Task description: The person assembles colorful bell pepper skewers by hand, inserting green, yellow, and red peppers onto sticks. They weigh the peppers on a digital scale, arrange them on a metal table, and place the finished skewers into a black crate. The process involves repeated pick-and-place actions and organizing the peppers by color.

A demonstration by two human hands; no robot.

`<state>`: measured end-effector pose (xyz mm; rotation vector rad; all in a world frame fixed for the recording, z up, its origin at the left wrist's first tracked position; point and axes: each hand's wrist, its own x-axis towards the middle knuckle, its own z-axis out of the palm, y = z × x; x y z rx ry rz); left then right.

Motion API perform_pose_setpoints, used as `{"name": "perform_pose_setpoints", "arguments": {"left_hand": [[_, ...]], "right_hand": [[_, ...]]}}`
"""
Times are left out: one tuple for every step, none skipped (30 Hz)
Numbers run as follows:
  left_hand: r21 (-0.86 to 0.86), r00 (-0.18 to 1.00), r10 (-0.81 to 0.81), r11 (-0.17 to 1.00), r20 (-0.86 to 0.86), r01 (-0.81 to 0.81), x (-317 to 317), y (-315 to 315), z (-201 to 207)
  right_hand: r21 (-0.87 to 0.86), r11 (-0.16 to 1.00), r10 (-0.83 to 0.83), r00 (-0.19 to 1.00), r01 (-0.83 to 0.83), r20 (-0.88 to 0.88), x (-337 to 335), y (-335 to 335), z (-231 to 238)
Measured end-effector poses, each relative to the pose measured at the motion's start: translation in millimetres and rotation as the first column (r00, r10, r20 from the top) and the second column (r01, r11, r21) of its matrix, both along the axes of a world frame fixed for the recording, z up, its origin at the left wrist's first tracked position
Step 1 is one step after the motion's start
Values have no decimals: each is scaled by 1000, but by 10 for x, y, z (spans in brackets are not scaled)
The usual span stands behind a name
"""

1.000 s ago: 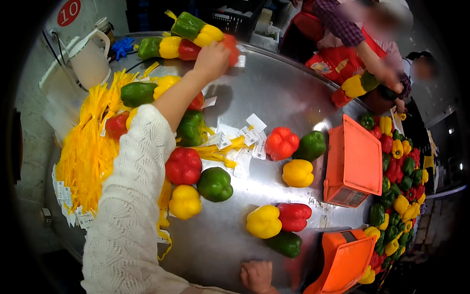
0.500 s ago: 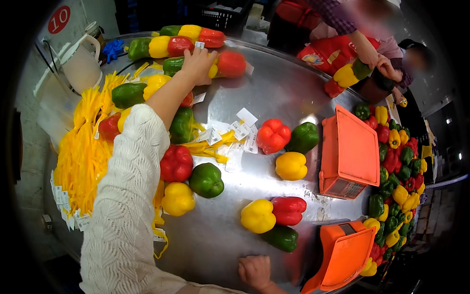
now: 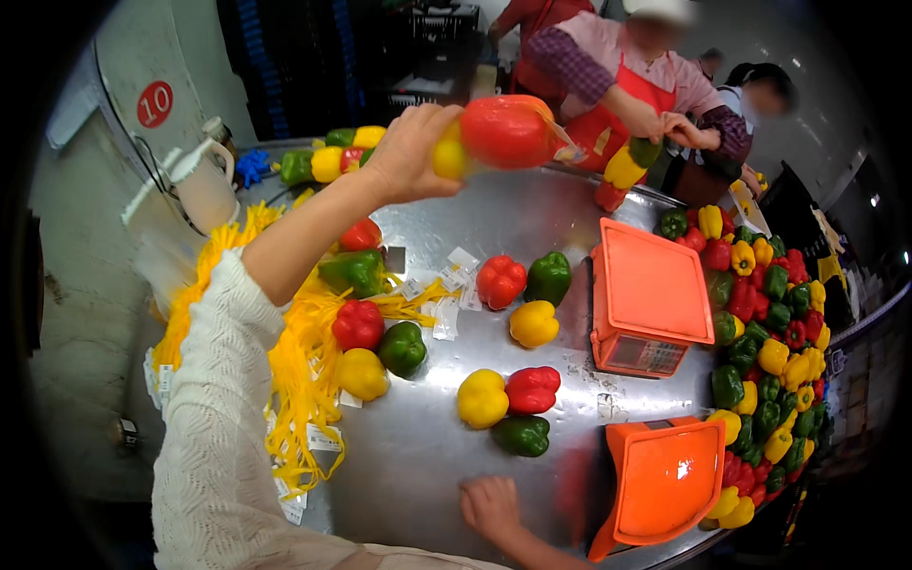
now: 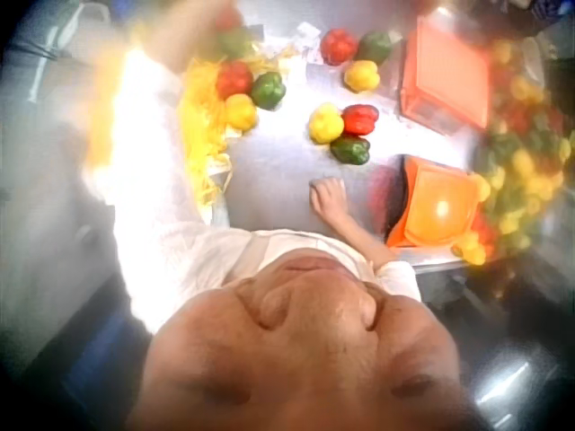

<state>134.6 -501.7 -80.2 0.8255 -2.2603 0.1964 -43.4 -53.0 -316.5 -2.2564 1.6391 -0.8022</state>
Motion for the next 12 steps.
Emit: {"name": "perform_pose_setpoints", "arguments": {"left_hand": [[15,999,-27,1000,18,27,-24,199,206],[32,998,-54,998,35,53,-52,402,402],[8,996,-66,998,66,66,-50,595,567],[-19,991,-86,996,98,89,-86,793,739],[-37,987,-84,995,134,89,-55,1004,902],[-60,979,-75,994,189,88,-29,1231,1122],[-70,968,-59,994,245,78,-5,1523,1329],[-62,954,-23,997,298,43,81,1852,1467],[-116,938,-6,992,346,49,132,2135,1638],[-133,918,34,991,396,21,164,2440,1811],[-139,892,89,990,444,-29,211,2782,1956],[-149,881,108,988,462,-43,221,3137,2092]], "right_hand": [[-13,1000,-1,1000,1,5,-7,5,-27],[-25,1000,-3,1000,3,10,-21,6,-53],[-36,999,1,1000,-1,13,-38,-7,-67],[-27,999,-21,1000,21,15,-56,-16,-67],[-8,1000,-20,1000,20,21,-49,-15,-70],[11,1000,-12,1000,12,25,-43,-32,-69],[11,1000,1,999,-1,32,-47,-46,-69],[27,999,39,999,-40,38,-35,-42,-76],[-11,999,35,998,-34,49,-2,-36,-84],[-101,995,2,996,8,91,43,-20,-134],[-88,996,31,998,-26,48,44,-26,-167],[-126,991,57,995,-46,84,28,-30,-177]]}}
